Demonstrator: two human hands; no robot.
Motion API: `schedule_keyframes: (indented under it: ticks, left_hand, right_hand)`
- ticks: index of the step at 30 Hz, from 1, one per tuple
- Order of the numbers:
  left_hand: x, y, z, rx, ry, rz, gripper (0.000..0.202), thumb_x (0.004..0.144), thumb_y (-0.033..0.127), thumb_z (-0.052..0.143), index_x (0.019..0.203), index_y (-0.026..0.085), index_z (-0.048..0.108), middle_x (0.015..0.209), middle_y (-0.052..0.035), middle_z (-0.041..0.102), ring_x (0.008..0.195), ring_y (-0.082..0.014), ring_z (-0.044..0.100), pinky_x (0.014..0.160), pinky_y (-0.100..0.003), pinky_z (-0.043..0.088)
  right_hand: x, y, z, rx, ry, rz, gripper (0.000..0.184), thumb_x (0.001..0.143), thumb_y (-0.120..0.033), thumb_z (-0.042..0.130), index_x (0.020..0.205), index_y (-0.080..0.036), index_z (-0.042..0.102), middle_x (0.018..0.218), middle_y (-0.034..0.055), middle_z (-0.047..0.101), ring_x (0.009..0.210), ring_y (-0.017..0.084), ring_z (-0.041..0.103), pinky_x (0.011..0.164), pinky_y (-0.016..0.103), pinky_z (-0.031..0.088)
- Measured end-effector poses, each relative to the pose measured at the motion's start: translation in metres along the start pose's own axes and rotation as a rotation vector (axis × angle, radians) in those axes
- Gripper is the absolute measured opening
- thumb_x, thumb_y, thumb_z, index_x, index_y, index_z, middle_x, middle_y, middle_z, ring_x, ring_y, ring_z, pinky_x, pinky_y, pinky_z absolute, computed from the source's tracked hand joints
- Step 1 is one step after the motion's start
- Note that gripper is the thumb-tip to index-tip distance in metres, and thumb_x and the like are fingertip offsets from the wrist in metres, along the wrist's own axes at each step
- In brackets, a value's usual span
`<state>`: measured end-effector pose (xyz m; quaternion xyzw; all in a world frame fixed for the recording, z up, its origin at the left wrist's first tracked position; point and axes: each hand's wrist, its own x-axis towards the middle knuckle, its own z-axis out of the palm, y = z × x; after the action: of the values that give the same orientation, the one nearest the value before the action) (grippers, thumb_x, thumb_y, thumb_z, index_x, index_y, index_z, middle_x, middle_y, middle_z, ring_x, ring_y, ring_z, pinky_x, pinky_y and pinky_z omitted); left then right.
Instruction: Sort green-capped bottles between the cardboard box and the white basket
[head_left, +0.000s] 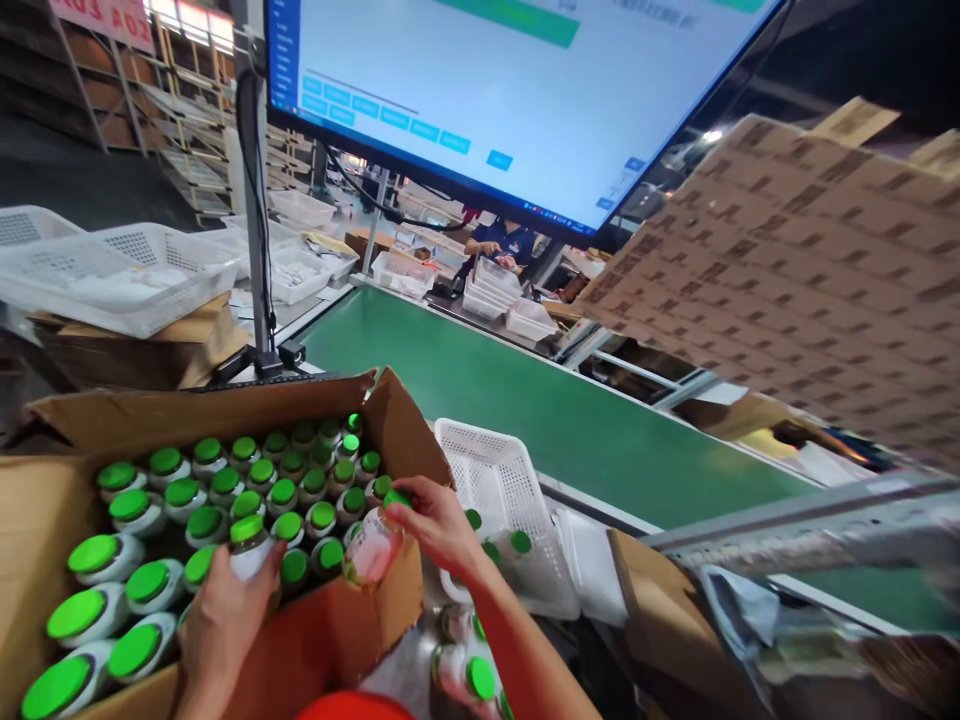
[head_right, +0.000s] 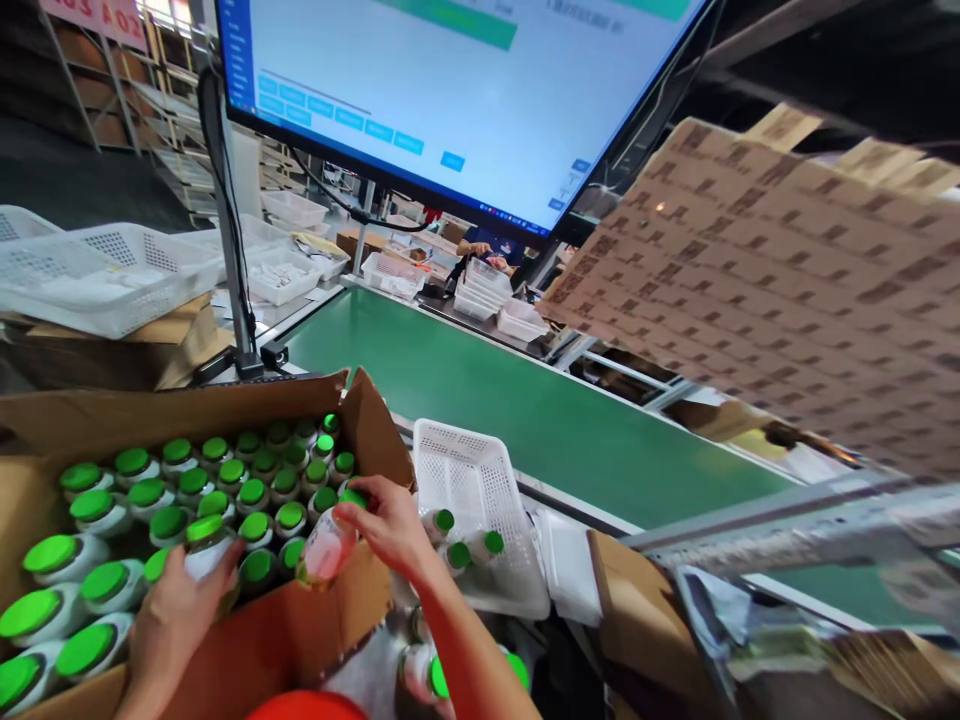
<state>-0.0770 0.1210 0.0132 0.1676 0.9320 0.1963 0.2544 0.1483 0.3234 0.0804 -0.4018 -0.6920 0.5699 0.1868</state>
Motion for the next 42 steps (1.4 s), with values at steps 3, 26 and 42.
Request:
schedule_keyframes:
  ticks: [3,26,42]
  left_hand:
    - [0.001,-0.003,0.003,-0.008,0.022,0.022,0.076,0.081,0.097,0.028,0.112,0.028,0.041,0.107,-0.0145,0.065,0.109,-0.0446,0.066,0.084,-0.046,0.044]
    - [0.002,-0.002,0.004,-0.013,0.025,0.013,0.072,0.083,0.095,0.029,0.109,0.029,0.039,0.105,-0.0155,0.066,0.110,-0.0460,0.065,0.084,-0.045,0.042]
    - [0.003,-0.008,0.005,-0.018,0.044,0.039,0.072,0.086,0.093,0.032,0.119,0.029,0.044,0.107,-0.0145,0.067,0.109,-0.0440,0.066,0.083,-0.045,0.044]
  right_hand:
    - [0.001,0.000,-0.001,-0.007,0.002,0.008,0.082,0.075,-0.070,0.077,0.127,-0.008,0.080,0.098,0.0101,0.073,0.084,0.018,0.059,0.076,0.031,0.044]
    - [0.038,0.040,0.048,-1.110,-0.224,0.031,0.032,0.102,-0.010,0.060,0.127,-0.004,0.079,0.137,0.0259,0.067,0.138,0.041,0.062,0.113,0.049,0.055]
    - [0.023,0.040,0.030,-0.803,-0.210,-0.073,0.051,0.108,-0.028,0.061,0.157,-0.013,0.064,0.146,0.0153,0.068,0.134,0.027,0.066,0.116,0.037,0.051]
